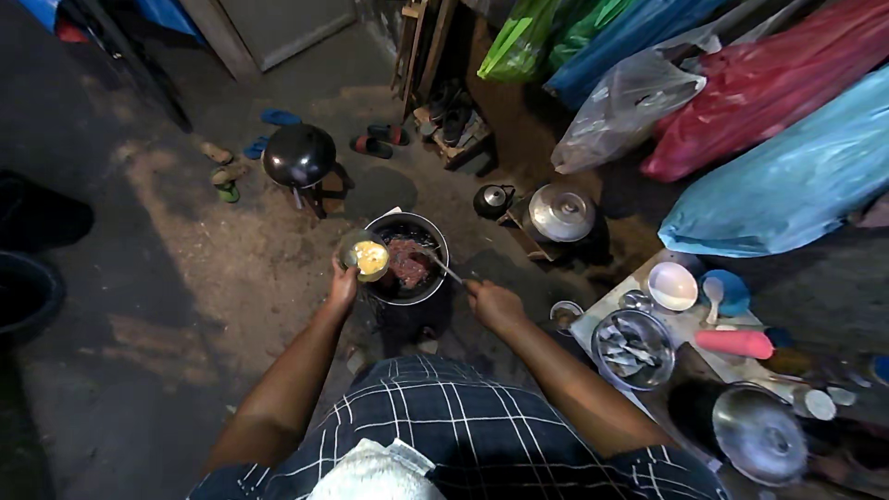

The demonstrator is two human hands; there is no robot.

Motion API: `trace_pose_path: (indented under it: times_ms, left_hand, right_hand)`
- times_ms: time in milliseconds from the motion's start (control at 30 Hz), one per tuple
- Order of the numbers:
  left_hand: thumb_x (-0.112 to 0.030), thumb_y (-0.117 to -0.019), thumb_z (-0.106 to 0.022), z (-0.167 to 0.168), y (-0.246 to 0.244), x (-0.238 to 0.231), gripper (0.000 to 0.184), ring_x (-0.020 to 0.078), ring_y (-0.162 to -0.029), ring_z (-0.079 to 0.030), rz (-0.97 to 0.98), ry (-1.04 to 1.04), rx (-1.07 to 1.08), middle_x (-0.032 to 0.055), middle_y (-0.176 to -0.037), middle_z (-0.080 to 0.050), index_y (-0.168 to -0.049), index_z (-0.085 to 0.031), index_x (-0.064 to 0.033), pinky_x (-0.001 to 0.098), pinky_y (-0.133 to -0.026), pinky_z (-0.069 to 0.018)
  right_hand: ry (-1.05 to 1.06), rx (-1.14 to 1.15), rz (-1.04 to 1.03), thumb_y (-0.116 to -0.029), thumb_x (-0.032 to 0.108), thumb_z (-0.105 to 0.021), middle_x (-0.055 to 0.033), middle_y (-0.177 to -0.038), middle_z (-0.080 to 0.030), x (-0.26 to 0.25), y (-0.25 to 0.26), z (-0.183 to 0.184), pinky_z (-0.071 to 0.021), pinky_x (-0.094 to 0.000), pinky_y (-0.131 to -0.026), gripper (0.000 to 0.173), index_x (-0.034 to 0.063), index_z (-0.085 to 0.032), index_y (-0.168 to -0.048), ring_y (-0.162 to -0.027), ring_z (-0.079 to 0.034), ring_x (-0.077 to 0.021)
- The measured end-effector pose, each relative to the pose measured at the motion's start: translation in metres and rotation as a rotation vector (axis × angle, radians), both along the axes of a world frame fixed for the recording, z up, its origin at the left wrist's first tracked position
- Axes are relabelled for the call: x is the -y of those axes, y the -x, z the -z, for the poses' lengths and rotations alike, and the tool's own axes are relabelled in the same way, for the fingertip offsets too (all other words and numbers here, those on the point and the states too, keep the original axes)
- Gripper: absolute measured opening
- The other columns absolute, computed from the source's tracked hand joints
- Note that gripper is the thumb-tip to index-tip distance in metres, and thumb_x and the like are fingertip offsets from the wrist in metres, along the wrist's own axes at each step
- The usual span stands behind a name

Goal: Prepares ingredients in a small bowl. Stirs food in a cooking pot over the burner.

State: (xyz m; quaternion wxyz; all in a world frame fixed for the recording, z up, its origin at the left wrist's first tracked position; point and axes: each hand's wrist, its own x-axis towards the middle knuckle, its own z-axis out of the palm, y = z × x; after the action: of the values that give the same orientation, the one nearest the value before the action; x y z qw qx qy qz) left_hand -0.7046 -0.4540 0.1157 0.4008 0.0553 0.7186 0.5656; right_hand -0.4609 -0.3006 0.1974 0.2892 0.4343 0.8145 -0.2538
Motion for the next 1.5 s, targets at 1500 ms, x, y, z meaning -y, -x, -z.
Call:
trace_pose_path:
  times_ms: [1500]
  left_hand:
    - [-0.011,-0.1021,-0.046,-0.015,0.007,-0.042,0.073,0.0307,-0.133,-0.052,0.06,0.017,-0.157,0.0198,-0.157,-0.04,-0.164,-0.009,-0.0205,0.0505,-0.104,-0.047]
  right_hand:
    - [-0.008,-0.113,0.174,-0.11,0.025,-0.047,-0.0168,-0.144,-0.06,-0.016,-0.041,-0.005,-0.0492,-0.0597,-0.104,0.045,0.0276,-0.05,-0.155,-0.125,-0.063,-0.0388]
